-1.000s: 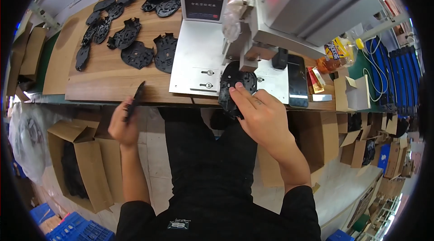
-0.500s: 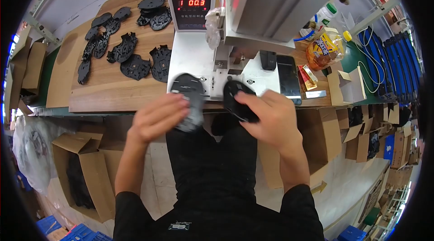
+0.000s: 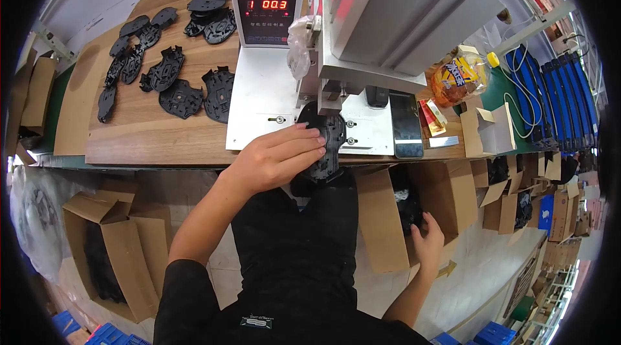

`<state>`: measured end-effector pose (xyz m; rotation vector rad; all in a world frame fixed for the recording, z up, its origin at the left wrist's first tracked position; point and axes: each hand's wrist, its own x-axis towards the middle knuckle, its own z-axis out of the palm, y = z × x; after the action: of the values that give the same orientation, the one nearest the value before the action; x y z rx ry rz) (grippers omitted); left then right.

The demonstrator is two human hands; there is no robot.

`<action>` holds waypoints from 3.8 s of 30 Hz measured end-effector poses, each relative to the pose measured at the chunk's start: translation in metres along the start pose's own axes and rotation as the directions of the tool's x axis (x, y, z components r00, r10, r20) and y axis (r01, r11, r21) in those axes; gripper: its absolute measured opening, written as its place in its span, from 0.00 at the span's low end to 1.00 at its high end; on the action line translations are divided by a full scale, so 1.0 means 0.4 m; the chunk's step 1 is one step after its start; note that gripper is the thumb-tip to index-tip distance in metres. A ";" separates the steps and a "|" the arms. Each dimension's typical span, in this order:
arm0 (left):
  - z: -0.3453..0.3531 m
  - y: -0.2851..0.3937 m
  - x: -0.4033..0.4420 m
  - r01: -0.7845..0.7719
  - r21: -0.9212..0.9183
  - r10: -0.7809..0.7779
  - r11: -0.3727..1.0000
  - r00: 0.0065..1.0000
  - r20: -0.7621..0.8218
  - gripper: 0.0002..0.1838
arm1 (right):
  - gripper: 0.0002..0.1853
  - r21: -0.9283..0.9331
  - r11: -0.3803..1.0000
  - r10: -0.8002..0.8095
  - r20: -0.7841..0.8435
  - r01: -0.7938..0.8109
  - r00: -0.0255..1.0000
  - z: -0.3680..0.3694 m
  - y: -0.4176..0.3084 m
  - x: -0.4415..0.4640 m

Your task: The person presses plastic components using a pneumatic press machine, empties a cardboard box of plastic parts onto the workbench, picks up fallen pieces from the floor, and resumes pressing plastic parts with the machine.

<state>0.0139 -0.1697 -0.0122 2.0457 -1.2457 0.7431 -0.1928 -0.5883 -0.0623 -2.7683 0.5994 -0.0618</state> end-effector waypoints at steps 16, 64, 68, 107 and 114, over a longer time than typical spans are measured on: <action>0.010 -0.005 -0.010 0.064 -0.009 -0.064 0.998 0.998 0.005 0.21 | 0.37 0.244 0.392 -0.899 -0.104 0.887 0.426 -0.046 -0.648 0.165; -0.269 0.051 -0.368 0.455 0.212 -0.408 0.865 0.883 -0.232 0.16 | 0.18 -0.067 0.345 -0.925 -0.194 0.936 0.327 -0.002 -0.680 0.167; -0.215 0.043 -0.189 0.157 0.106 -0.153 0.982 0.987 -0.042 0.08 | 0.22 0.071 0.388 -0.882 -0.261 0.919 0.393 -0.014 -0.676 0.178; -0.122 -0.044 -0.091 0.019 0.137 -0.018 0.990 1.000 -0.011 0.19 | 0.27 -0.146 0.401 -0.915 -0.115 0.904 0.387 -0.020 -0.703 0.141; -0.301 -0.068 -0.329 0.606 0.544 -0.624 0.580 0.760 -0.181 0.28 | 0.31 -0.089 0.404 -0.913 -0.092 0.910 0.397 -0.018 -0.699 0.145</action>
<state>-0.0307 0.0035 -0.0365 2.7532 -0.2076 0.7898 -0.0296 -0.3723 0.0286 -2.7366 -1.0168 -0.4748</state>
